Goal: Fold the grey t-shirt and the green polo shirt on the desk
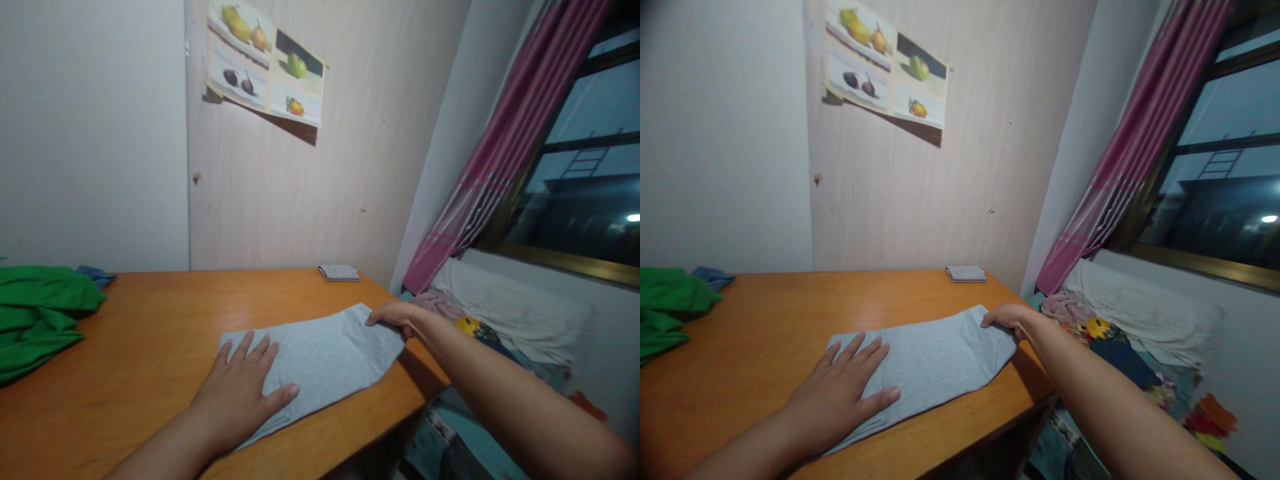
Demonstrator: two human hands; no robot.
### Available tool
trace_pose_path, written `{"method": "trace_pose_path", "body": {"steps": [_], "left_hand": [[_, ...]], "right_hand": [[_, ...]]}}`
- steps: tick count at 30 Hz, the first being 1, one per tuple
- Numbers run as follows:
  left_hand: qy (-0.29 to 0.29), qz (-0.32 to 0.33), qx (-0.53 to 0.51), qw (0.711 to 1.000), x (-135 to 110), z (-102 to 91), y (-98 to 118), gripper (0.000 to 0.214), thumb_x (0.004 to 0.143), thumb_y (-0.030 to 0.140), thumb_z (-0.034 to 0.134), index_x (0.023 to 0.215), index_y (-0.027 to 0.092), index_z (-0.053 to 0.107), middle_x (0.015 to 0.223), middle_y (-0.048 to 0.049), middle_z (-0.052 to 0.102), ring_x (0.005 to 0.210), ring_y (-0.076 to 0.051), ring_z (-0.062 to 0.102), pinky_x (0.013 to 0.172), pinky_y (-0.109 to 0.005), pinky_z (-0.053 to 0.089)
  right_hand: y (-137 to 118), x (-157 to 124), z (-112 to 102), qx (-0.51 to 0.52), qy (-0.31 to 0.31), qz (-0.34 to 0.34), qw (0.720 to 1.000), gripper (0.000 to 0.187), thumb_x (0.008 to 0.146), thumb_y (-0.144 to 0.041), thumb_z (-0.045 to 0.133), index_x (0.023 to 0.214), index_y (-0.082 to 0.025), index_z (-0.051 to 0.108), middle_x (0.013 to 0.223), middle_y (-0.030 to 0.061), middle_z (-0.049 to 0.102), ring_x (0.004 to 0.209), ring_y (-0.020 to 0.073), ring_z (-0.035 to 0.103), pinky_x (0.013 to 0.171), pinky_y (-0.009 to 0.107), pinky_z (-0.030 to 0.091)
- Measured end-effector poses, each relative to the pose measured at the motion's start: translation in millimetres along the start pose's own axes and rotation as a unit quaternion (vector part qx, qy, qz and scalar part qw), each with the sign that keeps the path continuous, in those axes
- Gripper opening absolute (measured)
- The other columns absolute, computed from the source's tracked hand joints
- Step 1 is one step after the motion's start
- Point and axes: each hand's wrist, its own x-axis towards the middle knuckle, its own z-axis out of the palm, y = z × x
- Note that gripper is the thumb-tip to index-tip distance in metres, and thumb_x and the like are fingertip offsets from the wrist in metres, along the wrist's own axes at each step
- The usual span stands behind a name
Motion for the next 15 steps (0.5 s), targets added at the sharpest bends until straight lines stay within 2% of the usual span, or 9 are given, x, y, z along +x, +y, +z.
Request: {"method": "trace_pose_path", "body": {"steps": [3, 5, 9, 15], "left_hand": [[-0.008, -0.001, -0.003, 1.000, -1, -3.3, 3, 0.098, 0.081, 0.087, 0.028, 0.152, 0.022, 0.040, 0.160, -0.0091, 0.030, 0.151, -0.039, 0.010, 0.120, -0.064, 0.004], [-0.014, -0.002, -0.003, 1.000, -2, -5.7, 5, 0.099, 0.081, 0.088, 0.026, 0.152, 0.020, 0.039, 0.160, -0.0100, 0.029, 0.151, -0.039, 0.010, 0.120, -0.064, 0.003], [-0.019, -0.002, 0.000, 1.000, -3, -8.6, 7, 0.101, 0.081, 0.088, 0.024, 0.152, 0.018, 0.038, 0.160, -0.0116, 0.029, 0.151, -0.040, 0.010, 0.120, -0.065, 0.003], [-0.006, 0.007, -0.012, 1.000, -3, -5.6, 5, 0.099, 0.082, 0.087, 0.025, 0.152, 0.019, 0.040, 0.160, -0.0118, 0.030, 0.151, -0.040, 0.010, 0.119, -0.065, 0.003]], "right_hand": [[-15, -14, 0, 0.088, -0.095, -0.017, 0.991, 0.015, 0.070, -0.019, 0.066, 0.084, -0.018, 0.067, 0.080, 0.0040, 0.074, 0.061, 0.0151, 0.067, 0.050, 0.020, 0.048], [-26, -23, 3, 0.128, -0.128, -0.056, 0.982, 0.019, 0.065, -0.014, 0.065, 0.083, -0.017, 0.066, 0.078, 0.0030, 0.074, 0.063, 0.0150, 0.067, 0.053, 0.019, 0.049], [-47, -39, 18, 0.095, -0.120, -0.121, 0.981, 0.024, 0.063, -0.012, 0.064, 0.086, -0.017, 0.063, 0.069, -0.0006, 0.069, 0.057, 0.0134, 0.064, 0.052, 0.019, 0.047], [-68, -58, 64, 0.000, -0.088, -0.171, 0.981, 0.041, 0.068, -0.012, 0.065, 0.109, -0.017, 0.063, 0.063, -0.0034, 0.063, 0.049, 0.0113, 0.058, 0.048, 0.018, 0.041]]}}
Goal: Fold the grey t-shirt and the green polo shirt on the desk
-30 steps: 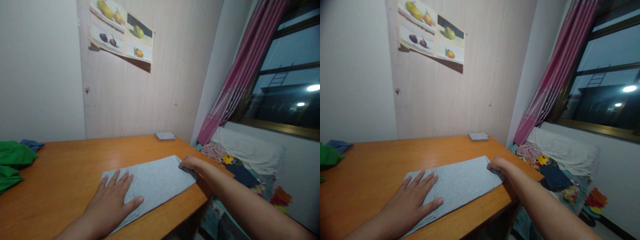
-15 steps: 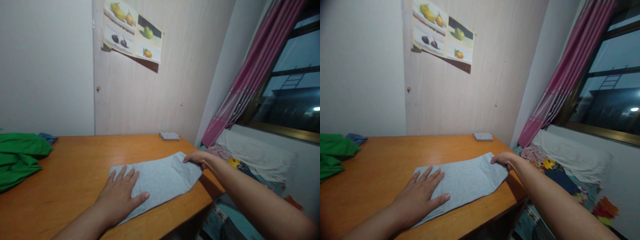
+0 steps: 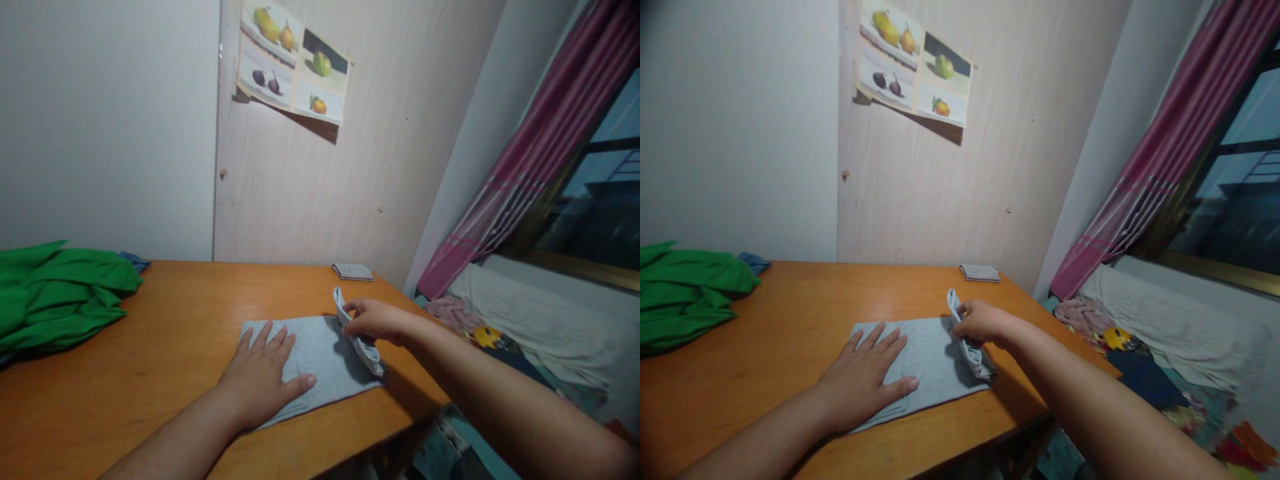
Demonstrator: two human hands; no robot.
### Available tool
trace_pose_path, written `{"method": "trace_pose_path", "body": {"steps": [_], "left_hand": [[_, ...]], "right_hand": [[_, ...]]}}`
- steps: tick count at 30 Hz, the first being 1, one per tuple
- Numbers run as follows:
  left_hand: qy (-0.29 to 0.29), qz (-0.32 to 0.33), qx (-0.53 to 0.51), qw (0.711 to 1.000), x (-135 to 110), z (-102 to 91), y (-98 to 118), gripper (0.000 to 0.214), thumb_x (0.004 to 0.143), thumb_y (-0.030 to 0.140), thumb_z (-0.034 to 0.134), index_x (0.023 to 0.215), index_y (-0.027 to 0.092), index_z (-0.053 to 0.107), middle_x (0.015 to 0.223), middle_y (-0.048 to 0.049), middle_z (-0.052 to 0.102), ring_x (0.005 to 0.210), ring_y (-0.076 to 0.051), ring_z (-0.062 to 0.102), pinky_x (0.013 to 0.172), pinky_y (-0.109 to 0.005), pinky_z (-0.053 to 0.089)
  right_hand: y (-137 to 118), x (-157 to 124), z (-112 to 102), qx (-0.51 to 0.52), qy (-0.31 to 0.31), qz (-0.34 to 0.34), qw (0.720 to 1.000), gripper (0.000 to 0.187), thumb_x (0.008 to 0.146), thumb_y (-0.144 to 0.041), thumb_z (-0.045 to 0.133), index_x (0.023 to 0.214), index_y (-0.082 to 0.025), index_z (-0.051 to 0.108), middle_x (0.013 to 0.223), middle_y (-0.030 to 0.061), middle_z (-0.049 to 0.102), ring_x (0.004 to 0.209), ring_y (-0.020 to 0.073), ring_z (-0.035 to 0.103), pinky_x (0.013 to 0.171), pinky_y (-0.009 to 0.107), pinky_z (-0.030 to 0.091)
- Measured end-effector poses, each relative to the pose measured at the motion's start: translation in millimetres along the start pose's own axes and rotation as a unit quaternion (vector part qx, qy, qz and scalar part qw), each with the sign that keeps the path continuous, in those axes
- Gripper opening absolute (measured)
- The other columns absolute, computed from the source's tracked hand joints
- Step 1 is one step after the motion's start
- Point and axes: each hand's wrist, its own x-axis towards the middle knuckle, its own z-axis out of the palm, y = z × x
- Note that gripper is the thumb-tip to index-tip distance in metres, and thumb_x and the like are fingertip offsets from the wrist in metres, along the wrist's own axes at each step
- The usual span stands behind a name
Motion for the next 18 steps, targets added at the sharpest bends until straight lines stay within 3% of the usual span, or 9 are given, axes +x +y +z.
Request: {"method": "trace_pose_path", "body": {"steps": [4, 8, 18], "left_hand": [[0.007, 0.002, -0.005, 1.000, -1, 2.6, -2, 0.098, 0.082, 0.087, 0.026, 0.152, 0.020, 0.040, 0.160, -0.0118, 0.030, 0.151, -0.040, 0.010, 0.119, -0.065, 0.003], [0.005, 0.005, -0.007, 1.000, -1, 2.2, 0, 0.098, 0.081, 0.087, 0.024, 0.152, 0.020, 0.040, 0.160, -0.0122, 0.031, 0.151, -0.040, 0.010, 0.118, -0.066, 0.001], [0.004, 0.001, -0.008, 1.000, -1, 2.0, 1, 0.099, 0.081, 0.088, 0.022, 0.152, 0.021, 0.040, 0.161, -0.0114, 0.030, 0.151, -0.040, 0.009, 0.119, -0.065, 0.000]], "right_hand": [[-8, 0, 26, -0.116, 0.022, -0.003, 0.993, 0.050, 0.067, -0.014, 0.069, 0.117, -0.017, 0.062, 0.075, 0.0007, 0.067, 0.057, 0.0139, 0.061, 0.048, 0.020, 0.040], [-8, 3, 41, -0.213, 0.047, -0.031, 0.976, 0.043, 0.065, -0.025, 0.077, 0.107, -0.017, 0.066, 0.088, 0.0050, 0.070, 0.071, 0.0175, 0.064, 0.054, 0.021, 0.042], [-9, 8, 47, -0.232, 0.074, -0.027, 0.970, 0.039, 0.068, -0.024, 0.074, 0.106, -0.016, 0.066, 0.086, 0.0048, 0.070, 0.071, 0.0171, 0.064, 0.054, 0.021, 0.039]]}}
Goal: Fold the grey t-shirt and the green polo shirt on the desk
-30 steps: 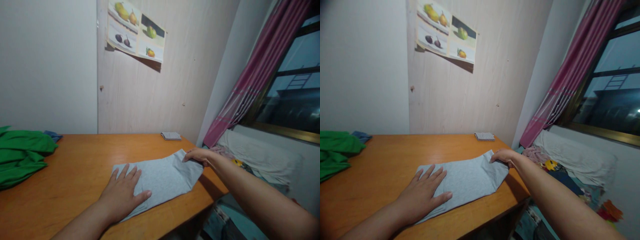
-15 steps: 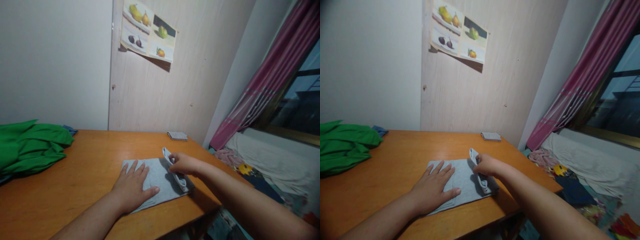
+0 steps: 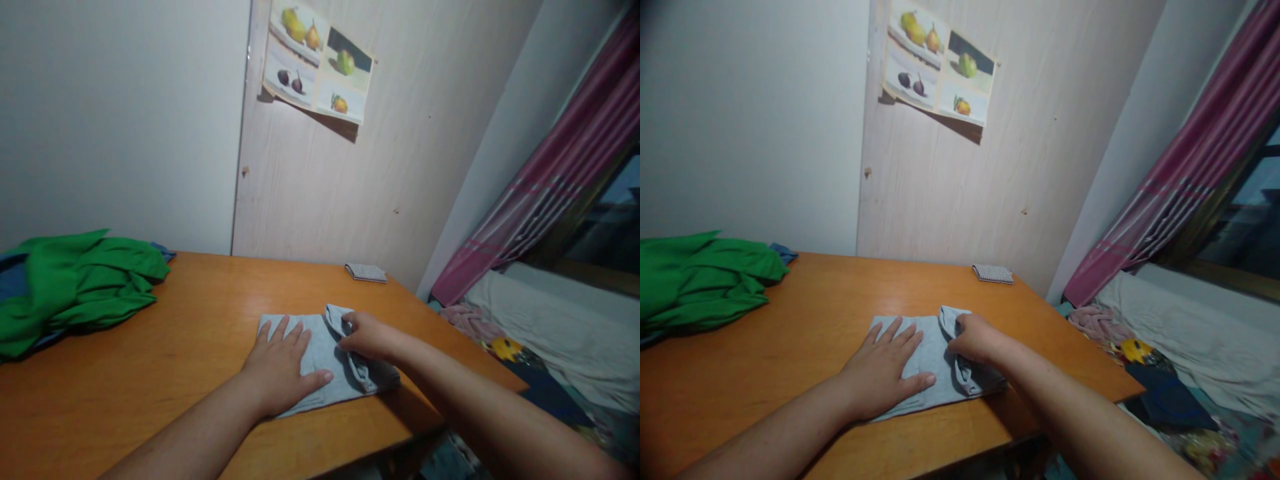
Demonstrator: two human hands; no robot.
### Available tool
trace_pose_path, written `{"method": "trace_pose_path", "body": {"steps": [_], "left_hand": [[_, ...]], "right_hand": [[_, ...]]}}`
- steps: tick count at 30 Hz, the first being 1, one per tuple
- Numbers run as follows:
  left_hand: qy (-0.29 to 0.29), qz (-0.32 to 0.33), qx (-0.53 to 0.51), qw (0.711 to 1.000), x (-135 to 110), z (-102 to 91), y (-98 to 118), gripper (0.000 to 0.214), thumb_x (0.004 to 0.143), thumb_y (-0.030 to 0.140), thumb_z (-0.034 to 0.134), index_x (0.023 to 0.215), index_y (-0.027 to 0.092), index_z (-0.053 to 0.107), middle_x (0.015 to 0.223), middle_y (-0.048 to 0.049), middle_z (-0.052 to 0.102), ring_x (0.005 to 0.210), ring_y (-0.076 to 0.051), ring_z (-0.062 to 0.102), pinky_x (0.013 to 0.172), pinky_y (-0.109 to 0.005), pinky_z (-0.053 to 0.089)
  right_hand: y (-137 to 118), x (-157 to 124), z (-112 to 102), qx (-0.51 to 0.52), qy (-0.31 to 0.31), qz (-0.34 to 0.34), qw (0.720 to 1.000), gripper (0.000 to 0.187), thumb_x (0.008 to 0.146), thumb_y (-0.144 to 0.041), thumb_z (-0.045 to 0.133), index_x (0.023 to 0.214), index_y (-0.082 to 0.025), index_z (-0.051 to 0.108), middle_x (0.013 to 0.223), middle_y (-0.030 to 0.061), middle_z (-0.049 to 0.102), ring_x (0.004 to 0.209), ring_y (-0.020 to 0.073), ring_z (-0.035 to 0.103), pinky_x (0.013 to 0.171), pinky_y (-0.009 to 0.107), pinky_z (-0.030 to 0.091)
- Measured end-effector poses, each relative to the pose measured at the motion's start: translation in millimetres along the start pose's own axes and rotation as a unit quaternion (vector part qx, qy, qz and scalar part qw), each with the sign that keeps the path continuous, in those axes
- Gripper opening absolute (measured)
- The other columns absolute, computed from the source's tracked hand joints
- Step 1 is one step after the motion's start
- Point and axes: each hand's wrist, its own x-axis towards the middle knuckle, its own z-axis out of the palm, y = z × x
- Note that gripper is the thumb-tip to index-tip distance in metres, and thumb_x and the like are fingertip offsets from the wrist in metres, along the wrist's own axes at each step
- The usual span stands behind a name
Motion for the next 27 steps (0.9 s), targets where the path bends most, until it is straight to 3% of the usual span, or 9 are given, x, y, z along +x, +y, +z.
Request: {"method": "trace_pose_path", "body": {"steps": [4, 10, 16, 19, 22, 27], "left_hand": [[-0.001, -0.001, -0.005, 1.000, 0, 0.5, -1, 0.099, 0.081, 0.088, 0.024, 0.152, 0.021, 0.040, 0.161, -0.0114, 0.030, 0.151, -0.040, 0.009, 0.119, -0.065, 0.000], [0.003, -0.002, -0.005, 1.000, 0, 2.4, -1, 0.098, 0.081, 0.088, 0.025, 0.152, 0.022, 0.040, 0.161, -0.0112, 0.031, 0.151, -0.040, 0.010, 0.118, -0.065, 0.000], [-0.002, -0.003, -0.006, 1.000, -1, -0.5, 1, 0.099, 0.081, 0.088, 0.023, 0.152, 0.020, 0.040, 0.160, -0.0120, 0.032, 0.151, -0.041, 0.010, 0.118, -0.066, 0.001], [-0.001, -0.004, -0.005, 1.000, -1, -1.3, 2, 0.100, 0.081, 0.088, 0.023, 0.151, 0.019, 0.041, 0.160, -0.0125, 0.031, 0.151, -0.041, 0.011, 0.118, -0.067, 0.001], [0.002, -0.006, -0.003, 1.000, -1, -0.5, 2, 0.099, 0.081, 0.088, 0.024, 0.151, 0.021, 0.042, 0.160, -0.0117, 0.031, 0.151, -0.041, 0.011, 0.118, -0.066, 0.001], [0.001, -0.005, -0.005, 1.000, -1, -0.1, 2, 0.099, 0.081, 0.087, 0.024, 0.152, 0.021, 0.041, 0.161, -0.0113, 0.031, 0.151, -0.041, 0.009, 0.119, -0.066, 0.001]], "right_hand": [[0, 3, 3, -0.014, 0.010, -0.011, 1.000, 0.038, 0.070, -0.023, 0.071, 0.106, -0.016, 0.066, 0.086, 0.0055, 0.071, 0.073, 0.0181, 0.065, 0.055, 0.022, 0.039], [5, 7, 24, -0.074, 0.062, -0.050, 0.994, 0.040, 0.068, -0.027, 0.074, 0.105, -0.017, 0.067, 0.100, 0.0117, 0.072, 0.088, 0.0237, 0.067, 0.064, 0.025, 0.043], [4, 4, 19, -0.044, 0.064, -0.073, 0.994, 0.045, 0.081, -0.049, 0.068, 0.111, -0.016, 0.069, 0.103, 0.0127, 0.073, 0.090, 0.0240, 0.066, 0.069, 0.027, 0.043], [6, 3, 13, 0.002, 0.111, -0.083, 0.990, 0.038, 0.096, -0.043, 0.051, 0.118, -0.017, 0.068, 0.106, 0.0106, 0.074, 0.094, 0.0205, 0.066, 0.078, 0.026, 0.044], [9, 5, 17, -0.005, 0.171, -0.121, 0.978, 0.035, 0.100, -0.033, 0.044, 0.121, -0.017, 0.067, 0.118, 0.0105, 0.071, 0.108, 0.0197, 0.063, 0.092, 0.025, 0.043], [11, 13, 38, -0.050, 0.146, -0.181, 0.971, 0.047, 0.102, -0.032, 0.036, 0.142, -0.015, 0.053, 0.148, 0.0145, 0.050, 0.138, 0.0236, 0.043, 0.115, 0.037, 0.028]]}}
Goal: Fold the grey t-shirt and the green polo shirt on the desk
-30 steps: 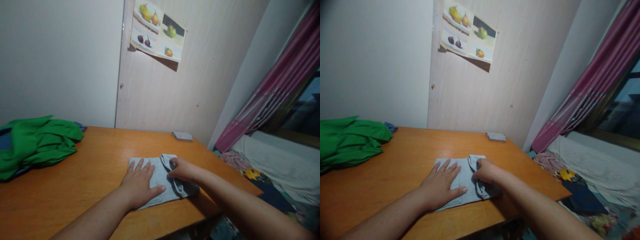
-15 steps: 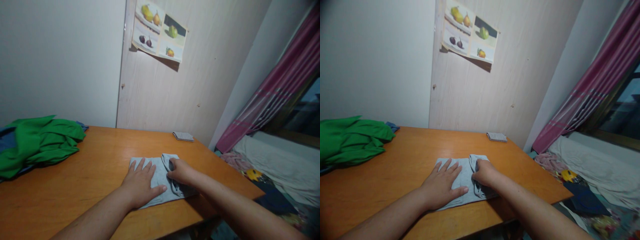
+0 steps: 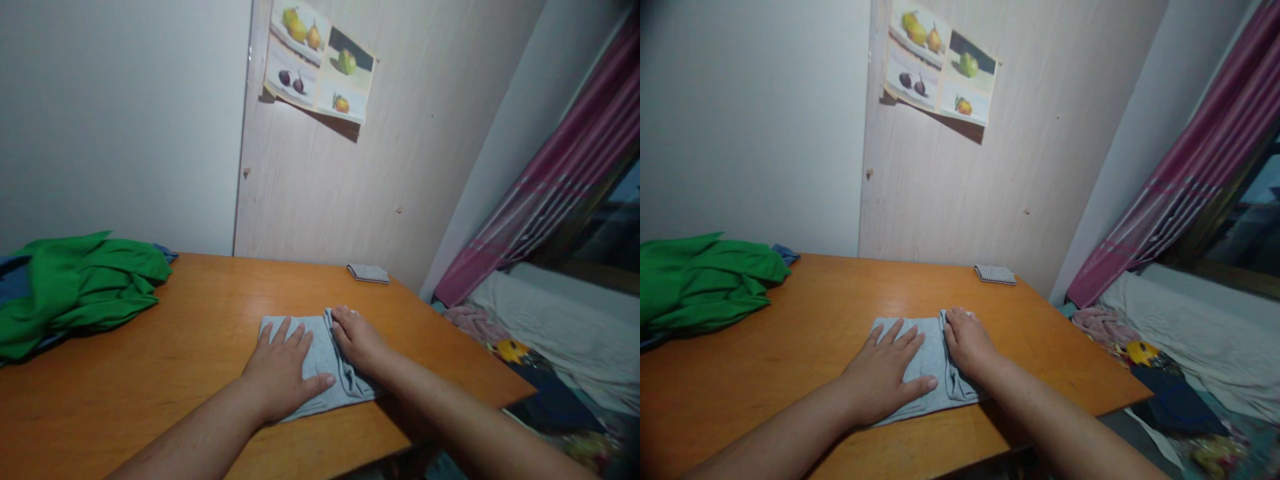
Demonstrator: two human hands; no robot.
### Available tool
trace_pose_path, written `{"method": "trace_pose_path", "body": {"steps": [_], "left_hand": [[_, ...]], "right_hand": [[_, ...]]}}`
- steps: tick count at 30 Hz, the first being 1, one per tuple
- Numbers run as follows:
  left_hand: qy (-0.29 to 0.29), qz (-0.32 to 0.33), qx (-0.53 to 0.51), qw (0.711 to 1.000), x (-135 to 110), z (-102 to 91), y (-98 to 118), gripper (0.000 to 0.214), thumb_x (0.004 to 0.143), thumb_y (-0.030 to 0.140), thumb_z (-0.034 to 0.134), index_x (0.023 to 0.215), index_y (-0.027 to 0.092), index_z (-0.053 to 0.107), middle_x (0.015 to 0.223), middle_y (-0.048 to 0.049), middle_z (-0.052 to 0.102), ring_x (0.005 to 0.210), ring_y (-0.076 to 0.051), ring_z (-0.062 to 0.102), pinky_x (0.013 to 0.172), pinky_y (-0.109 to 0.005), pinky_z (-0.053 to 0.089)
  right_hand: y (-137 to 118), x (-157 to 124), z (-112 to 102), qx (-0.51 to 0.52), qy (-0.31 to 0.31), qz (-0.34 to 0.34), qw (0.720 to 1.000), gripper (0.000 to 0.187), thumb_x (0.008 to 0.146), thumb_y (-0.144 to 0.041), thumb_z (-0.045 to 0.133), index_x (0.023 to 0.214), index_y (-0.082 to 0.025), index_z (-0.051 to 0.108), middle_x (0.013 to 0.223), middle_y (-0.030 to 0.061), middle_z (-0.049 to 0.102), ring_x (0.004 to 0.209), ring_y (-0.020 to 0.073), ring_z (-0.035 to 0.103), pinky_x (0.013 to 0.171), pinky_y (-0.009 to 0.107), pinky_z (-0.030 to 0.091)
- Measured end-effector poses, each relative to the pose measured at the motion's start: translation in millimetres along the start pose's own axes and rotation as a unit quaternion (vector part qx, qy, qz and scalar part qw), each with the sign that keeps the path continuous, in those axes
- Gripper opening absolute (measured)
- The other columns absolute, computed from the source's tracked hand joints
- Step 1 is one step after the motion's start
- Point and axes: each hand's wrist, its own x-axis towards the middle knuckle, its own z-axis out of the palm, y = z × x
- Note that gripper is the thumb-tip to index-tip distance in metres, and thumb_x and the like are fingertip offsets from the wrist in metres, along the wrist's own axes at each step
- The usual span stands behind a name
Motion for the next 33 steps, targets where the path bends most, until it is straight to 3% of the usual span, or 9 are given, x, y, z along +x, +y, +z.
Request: {"method": "trace_pose_path", "body": {"steps": [4, 8, 13, 21, 28, 33], "left_hand": [[-0.002, -0.001, -0.002, 1.000, -1, -1.1, 1, 0.100, 0.081, 0.088, 0.024, 0.152, 0.020, 0.040, 0.161, -0.0116, 0.030, 0.151, -0.040, 0.009, 0.119, -0.066, 0.000], [-0.006, -0.003, -0.003, 1.000, -2, -2.9, 3, 0.098, 0.081, 0.088, 0.024, 0.153, 0.022, 0.038, 0.161, -0.0109, 0.029, 0.151, -0.040, 0.009, 0.119, -0.066, 0.001], [-0.010, -0.004, -0.008, 1.000, -2, -6.3, 4, 0.093, 0.082, 0.087, 0.026, 0.153, 0.028, 0.038, 0.161, -0.0093, 0.030, 0.151, -0.040, 0.009, 0.118, -0.068, 0.002], [-0.015, 0.000, 0.003, 1.000, -2, -5.7, 3, 0.091, 0.081, 0.088, 0.026, 0.151, 0.031, 0.040, 0.161, -0.0084, 0.031, 0.151, -0.040, 0.010, 0.118, -0.068, 0.002], [-0.015, 0.009, 0.022, 1.000, 0, -4.4, 0, 0.094, 0.082, 0.087, 0.022, 0.153, 0.027, 0.038, 0.161, -0.0104, 0.029, 0.151, -0.040, 0.009, 0.118, -0.067, 0.001], [-0.017, 0.006, 0.019, 1.000, 0, -4.8, 1, 0.094, 0.082, 0.088, 0.023, 0.152, 0.027, 0.039, 0.161, -0.0102, 0.029, 0.151, -0.040, 0.010, 0.118, -0.066, 0.002]], "right_hand": [[2, 3, 12, -0.023, -0.067, -0.007, 0.997, 0.061, 0.103, -0.044, 0.029, 0.154, -0.012, 0.034, 0.161, 0.0162, 0.028, 0.151, 0.0272, 0.018, 0.121, 0.048, 0.014], [4, 3, 13, -0.022, -0.116, -0.006, 0.993, 0.073, 0.101, -0.059, 0.023, 0.157, -0.012, 0.025, 0.163, 0.0153, 0.019, 0.152, 0.0284, 0.008, 0.121, 0.049, 0.008], [1, 1, 13, -0.023, -0.128, -0.007, 0.991, 0.086, 0.096, -0.071, 0.015, 0.157, -0.012, 0.025, 0.163, 0.0153, 0.022, 0.152, 0.0307, 0.011, 0.121, 0.051, 0.007], [2, 1, 14, -0.006, -0.123, -0.013, 0.992, 0.088, 0.096, -0.073, 0.016, 0.157, -0.011, 0.026, 0.163, 0.0161, 0.022, 0.152, 0.0308, 0.011, 0.121, 0.050, 0.008], [14, -1, 3, 0.067, -0.116, -0.026, 0.991, 0.075, 0.101, -0.060, 0.018, 0.154, -0.010, 0.035, 0.161, 0.0148, 0.029, 0.151, 0.0280, 0.018, 0.122, 0.048, 0.016], [14, -23, -5, 0.057, -0.080, -0.031, 0.995, 0.067, 0.102, -0.054, 0.027, 0.151, -0.010, 0.040, 0.159, 0.0151, 0.033, 0.150, 0.0266, 0.021, 0.123, 0.044, 0.018]]}}
